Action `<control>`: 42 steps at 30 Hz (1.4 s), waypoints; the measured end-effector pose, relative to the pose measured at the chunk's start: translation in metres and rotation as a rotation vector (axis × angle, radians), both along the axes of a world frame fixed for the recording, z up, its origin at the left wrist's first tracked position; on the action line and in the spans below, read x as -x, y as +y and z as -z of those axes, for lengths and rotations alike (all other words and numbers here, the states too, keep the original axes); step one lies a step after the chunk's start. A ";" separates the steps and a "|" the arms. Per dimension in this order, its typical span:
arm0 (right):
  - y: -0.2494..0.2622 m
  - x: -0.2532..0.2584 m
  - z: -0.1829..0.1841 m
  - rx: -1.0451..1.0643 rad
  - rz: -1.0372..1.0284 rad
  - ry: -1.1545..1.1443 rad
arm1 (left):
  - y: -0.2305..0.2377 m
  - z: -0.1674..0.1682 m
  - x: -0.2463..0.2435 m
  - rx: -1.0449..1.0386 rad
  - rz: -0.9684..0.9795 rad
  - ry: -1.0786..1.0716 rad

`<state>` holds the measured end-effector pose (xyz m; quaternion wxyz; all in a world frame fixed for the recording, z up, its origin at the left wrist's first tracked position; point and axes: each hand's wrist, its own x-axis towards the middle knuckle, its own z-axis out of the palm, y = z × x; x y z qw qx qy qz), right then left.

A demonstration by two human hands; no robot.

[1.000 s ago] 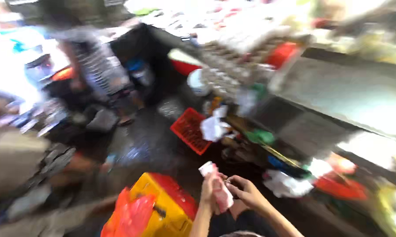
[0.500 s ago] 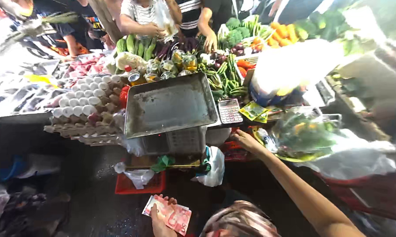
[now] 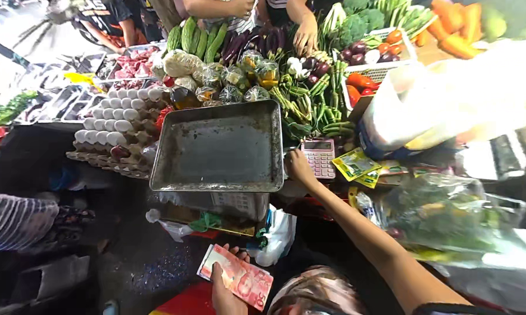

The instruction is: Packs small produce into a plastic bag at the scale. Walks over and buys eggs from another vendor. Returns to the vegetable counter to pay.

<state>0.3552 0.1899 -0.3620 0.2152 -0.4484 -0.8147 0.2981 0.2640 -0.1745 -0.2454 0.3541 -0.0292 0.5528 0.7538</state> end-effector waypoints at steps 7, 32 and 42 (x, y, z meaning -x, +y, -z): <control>-0.093 -0.076 -0.070 0.805 0.191 0.846 | 0.032 -0.022 -0.002 0.035 0.057 0.129; -0.263 0.023 -0.094 0.675 -0.173 0.532 | -0.019 0.004 0.029 0.134 0.000 0.154; -0.258 0.017 -0.091 0.681 -0.283 0.373 | -0.006 0.005 0.030 0.103 0.180 0.307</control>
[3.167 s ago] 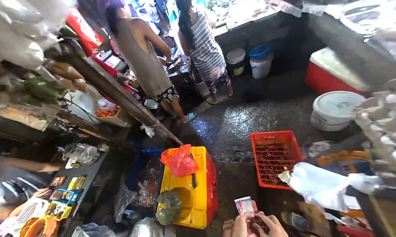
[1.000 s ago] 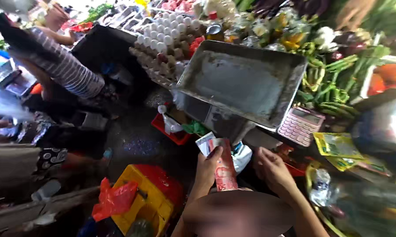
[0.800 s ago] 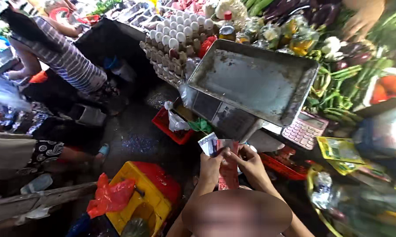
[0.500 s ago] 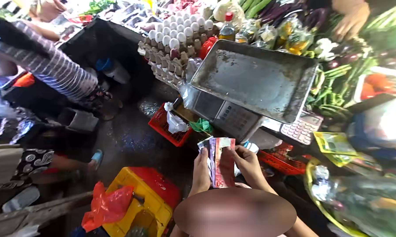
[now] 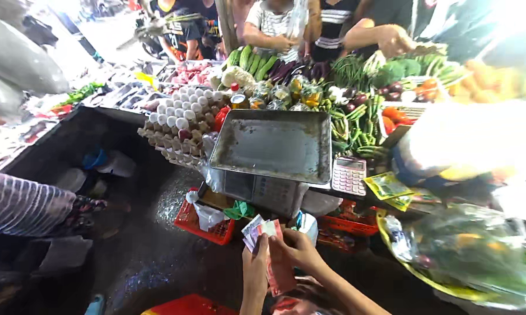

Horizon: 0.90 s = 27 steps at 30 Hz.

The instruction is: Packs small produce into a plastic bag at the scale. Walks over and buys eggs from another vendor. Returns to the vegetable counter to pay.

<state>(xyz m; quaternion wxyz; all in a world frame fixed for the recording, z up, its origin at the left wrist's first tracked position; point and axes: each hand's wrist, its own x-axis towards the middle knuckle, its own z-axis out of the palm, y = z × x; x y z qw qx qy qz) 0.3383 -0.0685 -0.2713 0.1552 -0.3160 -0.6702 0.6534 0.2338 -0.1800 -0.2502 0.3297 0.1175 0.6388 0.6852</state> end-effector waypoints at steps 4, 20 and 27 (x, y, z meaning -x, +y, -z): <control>0.004 -0.005 -0.002 -0.090 -0.042 0.021 | 0.002 -0.002 0.006 -0.109 -0.012 0.061; 0.161 -0.100 0.054 -0.321 0.524 -0.715 | 0.012 -0.001 -0.029 0.051 -0.043 -0.169; 0.192 -0.112 0.070 -0.428 0.474 -0.931 | 0.018 0.004 -0.041 -0.233 -0.013 -0.482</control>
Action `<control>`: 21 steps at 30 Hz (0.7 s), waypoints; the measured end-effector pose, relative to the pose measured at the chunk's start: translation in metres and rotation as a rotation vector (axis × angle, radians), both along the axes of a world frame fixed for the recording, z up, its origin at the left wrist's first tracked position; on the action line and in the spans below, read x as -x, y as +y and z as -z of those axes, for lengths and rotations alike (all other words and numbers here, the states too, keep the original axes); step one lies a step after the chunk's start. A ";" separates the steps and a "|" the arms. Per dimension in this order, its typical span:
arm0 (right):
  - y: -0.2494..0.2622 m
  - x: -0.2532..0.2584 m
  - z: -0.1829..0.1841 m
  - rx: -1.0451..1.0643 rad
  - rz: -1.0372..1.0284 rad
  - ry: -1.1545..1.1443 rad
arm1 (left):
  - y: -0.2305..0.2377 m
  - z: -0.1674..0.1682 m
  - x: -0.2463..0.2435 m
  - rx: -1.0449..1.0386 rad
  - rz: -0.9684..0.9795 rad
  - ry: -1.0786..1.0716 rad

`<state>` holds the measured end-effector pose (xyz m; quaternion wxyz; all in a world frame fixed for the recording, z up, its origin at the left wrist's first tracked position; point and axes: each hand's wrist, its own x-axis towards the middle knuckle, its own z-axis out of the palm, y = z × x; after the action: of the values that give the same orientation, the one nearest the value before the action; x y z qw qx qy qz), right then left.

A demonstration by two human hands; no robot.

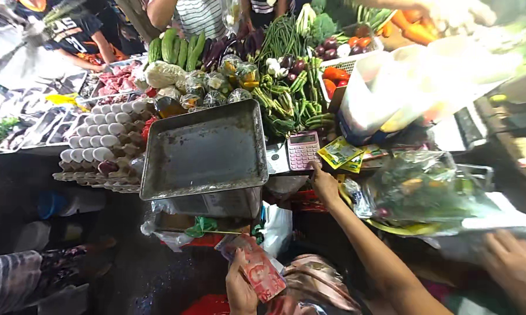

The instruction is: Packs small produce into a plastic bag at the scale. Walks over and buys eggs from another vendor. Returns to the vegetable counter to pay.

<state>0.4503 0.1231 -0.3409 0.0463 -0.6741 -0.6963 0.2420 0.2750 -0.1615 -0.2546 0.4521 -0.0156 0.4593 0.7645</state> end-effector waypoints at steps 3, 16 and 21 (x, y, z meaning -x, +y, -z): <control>-0.001 0.007 -0.001 -0.089 -0.066 0.068 | 0.001 0.007 -0.007 -0.243 0.168 -0.213; 0.009 0.009 -0.022 -0.036 -0.056 0.076 | 0.019 -0.001 -0.021 -0.040 0.265 -0.080; -0.021 -0.033 -0.005 -0.095 -0.146 0.329 | 0.024 0.002 -0.033 -0.055 0.208 -0.148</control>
<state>0.4831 0.1018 -0.3364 0.1737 -0.5704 -0.7369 0.3186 0.3085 -0.1375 -0.2564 0.5617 -0.0119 0.4026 0.7227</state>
